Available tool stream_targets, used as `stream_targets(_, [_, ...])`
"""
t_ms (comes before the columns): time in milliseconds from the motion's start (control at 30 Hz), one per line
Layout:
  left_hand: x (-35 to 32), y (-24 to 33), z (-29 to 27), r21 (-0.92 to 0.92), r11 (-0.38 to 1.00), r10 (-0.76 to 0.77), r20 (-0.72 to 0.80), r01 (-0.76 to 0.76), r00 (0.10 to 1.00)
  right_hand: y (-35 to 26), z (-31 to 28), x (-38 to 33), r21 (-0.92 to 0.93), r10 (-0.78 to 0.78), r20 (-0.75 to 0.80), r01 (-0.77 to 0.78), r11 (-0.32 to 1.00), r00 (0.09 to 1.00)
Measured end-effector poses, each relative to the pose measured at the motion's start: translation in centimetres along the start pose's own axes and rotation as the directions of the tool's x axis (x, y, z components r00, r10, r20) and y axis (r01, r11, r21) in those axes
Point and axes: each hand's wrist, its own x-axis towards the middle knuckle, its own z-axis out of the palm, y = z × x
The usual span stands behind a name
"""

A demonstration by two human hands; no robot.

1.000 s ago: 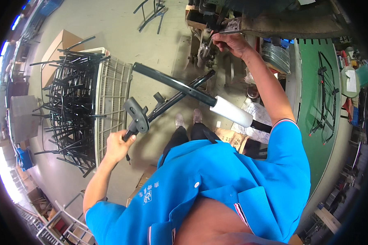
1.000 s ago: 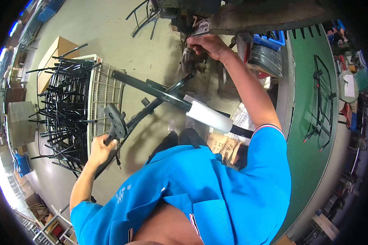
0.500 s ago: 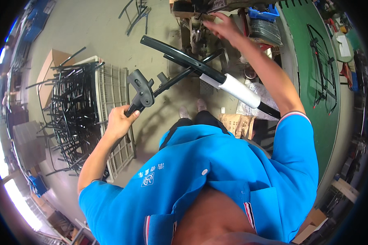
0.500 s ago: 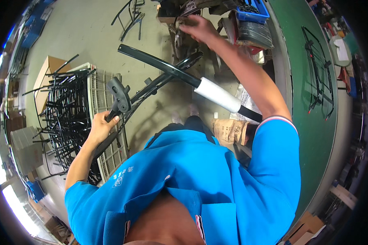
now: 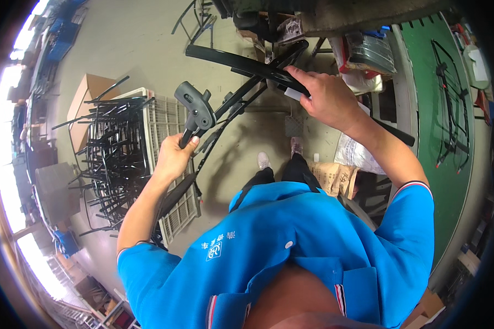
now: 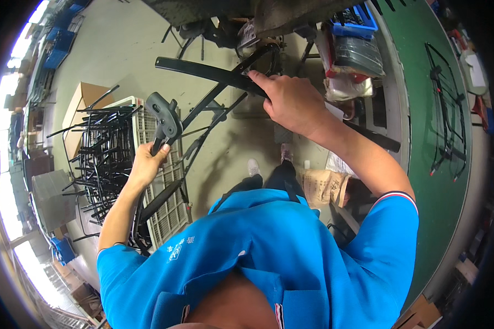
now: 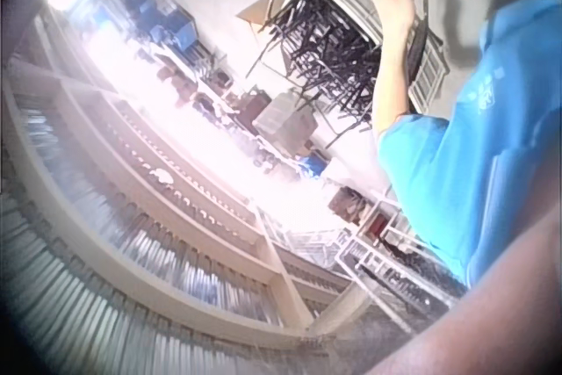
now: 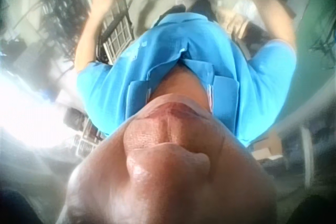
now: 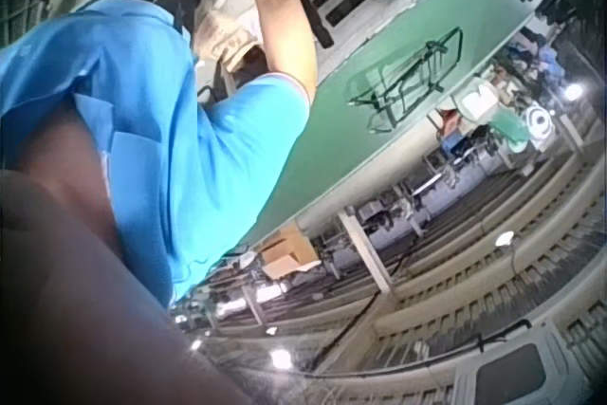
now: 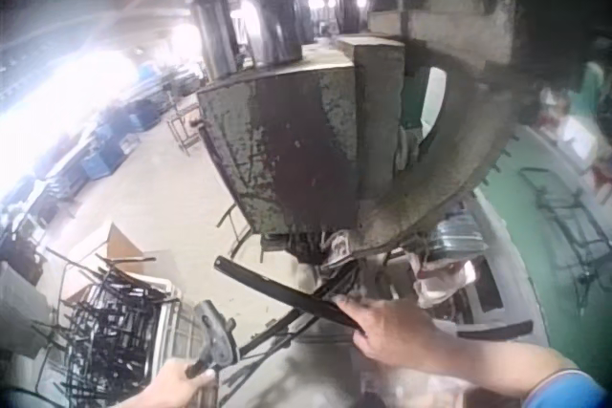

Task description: The person repeatedly picks up black metal frame parts and white cylindrical foam sleeves, then slides the sleeves onto the frame legs. The person uses a handheld tool to secure the parts at a workbench, then places the assembled frames into a nearby bin.

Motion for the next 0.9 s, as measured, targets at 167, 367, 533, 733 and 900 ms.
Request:
stream_targets(167, [0.2,0.4,0.8,-0.013,0.996,-0.091,-0.032,0.091,0.995,1.9,0.0,2.5,0.02,-0.093,0.015,0.093,0.995,0.996])
stream_targets(367, [-0.5,1.6,1.5,-0.058,0.992,-0.114,-0.047,0.111,0.992,3.1,-0.5,3.0,0.042,-0.132,0.026,0.131,0.991,0.991])
stream_targets(533, [-0.4,1.8,1.5,-0.095,0.988,-0.122,-0.028,0.119,0.992,3.7,-0.8,3.8,0.02,-0.173,0.016,0.172,0.985,0.985])
stream_targets(733, [0.1,1.9,1.0,-0.061,0.988,-0.14,-0.007,0.139,0.99,3.9,-0.6,4.5,0.002,-0.21,-0.017,0.21,0.978,0.977])
stream_targets(900, [0.8,2.1,0.9,-0.034,0.986,-0.16,0.059,0.162,0.985,4.3,-0.2,4.5,0.026,-0.167,0.016,0.167,0.986,0.986])
